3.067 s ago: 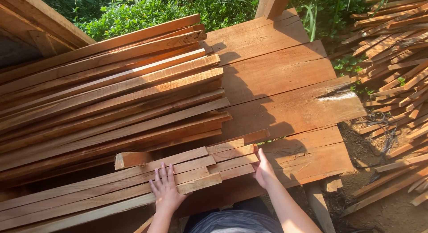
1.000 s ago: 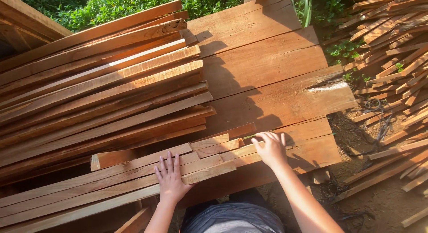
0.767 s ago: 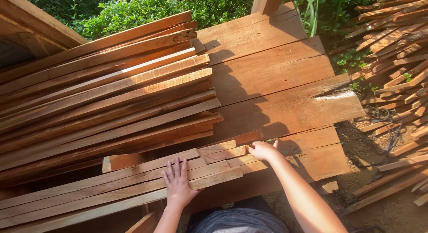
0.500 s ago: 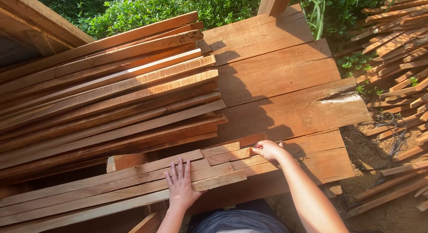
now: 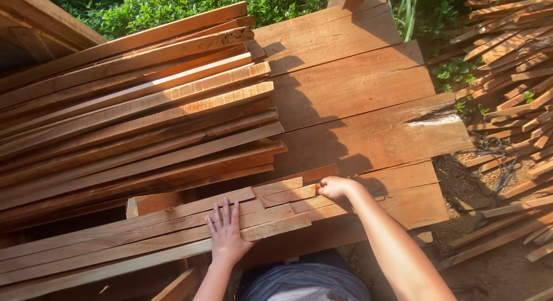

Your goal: Sorting and aligning thin wooden planks on a storage stack.

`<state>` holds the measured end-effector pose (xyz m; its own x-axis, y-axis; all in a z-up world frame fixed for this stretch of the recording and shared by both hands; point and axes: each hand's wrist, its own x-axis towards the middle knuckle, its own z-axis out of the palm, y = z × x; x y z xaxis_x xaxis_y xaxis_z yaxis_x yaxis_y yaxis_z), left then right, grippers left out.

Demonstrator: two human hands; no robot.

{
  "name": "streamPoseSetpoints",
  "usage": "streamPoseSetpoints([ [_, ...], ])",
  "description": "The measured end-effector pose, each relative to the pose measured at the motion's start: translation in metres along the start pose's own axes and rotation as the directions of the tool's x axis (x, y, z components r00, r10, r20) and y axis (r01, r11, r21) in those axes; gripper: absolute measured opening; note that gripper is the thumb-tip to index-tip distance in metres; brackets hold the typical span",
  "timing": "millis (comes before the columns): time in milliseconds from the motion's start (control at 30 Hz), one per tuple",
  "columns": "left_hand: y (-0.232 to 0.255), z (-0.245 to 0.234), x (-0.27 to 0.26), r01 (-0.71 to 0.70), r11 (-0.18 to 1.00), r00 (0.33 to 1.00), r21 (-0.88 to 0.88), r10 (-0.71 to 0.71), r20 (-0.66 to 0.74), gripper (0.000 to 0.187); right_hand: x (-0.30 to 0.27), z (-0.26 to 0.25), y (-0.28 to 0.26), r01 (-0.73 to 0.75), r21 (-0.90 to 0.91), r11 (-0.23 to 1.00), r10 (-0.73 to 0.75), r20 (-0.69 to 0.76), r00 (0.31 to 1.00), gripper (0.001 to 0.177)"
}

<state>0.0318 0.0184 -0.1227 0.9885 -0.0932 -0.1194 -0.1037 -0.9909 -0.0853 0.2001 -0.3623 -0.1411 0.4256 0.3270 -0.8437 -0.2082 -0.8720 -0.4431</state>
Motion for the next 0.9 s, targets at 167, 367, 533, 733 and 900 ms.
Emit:
streamPoseSetpoints([
  [167,0.002,0.001,-0.007,0.020,1.000,0.999,0.010,-0.021,0.041,0.165,0.002,0.007,0.006,-0.007,0.002,1.000,0.007,-0.010,1.000,0.044],
  [367,0.010,-0.008,0.000,-0.019,0.990,0.991,0.139,0.038,-0.132,0.173,-0.025,-0.010,0.007,-0.002,0.053,0.999,0.007,-0.083,0.997,0.046],
  [533,0.025,-0.009,0.004,-0.040,0.988,0.985,0.152,0.064,-0.160,0.174,-0.033,-0.024,0.043,-0.077,0.109,0.991,0.088,-0.102,0.991,0.058],
  [733,0.029,-0.003,0.007,-0.035,0.990,0.990,0.134,0.053,-0.134,0.164,-0.029,-0.030,0.053,-0.072,0.365,0.928,0.127,-0.128,0.984,0.040],
  [900,0.031,-0.008,0.005,-0.029,0.988,0.992,0.150,0.047,-0.113,0.171,-0.040,-0.048,0.002,-0.030,0.811,0.584,0.335,-0.207,0.919,0.043],
])
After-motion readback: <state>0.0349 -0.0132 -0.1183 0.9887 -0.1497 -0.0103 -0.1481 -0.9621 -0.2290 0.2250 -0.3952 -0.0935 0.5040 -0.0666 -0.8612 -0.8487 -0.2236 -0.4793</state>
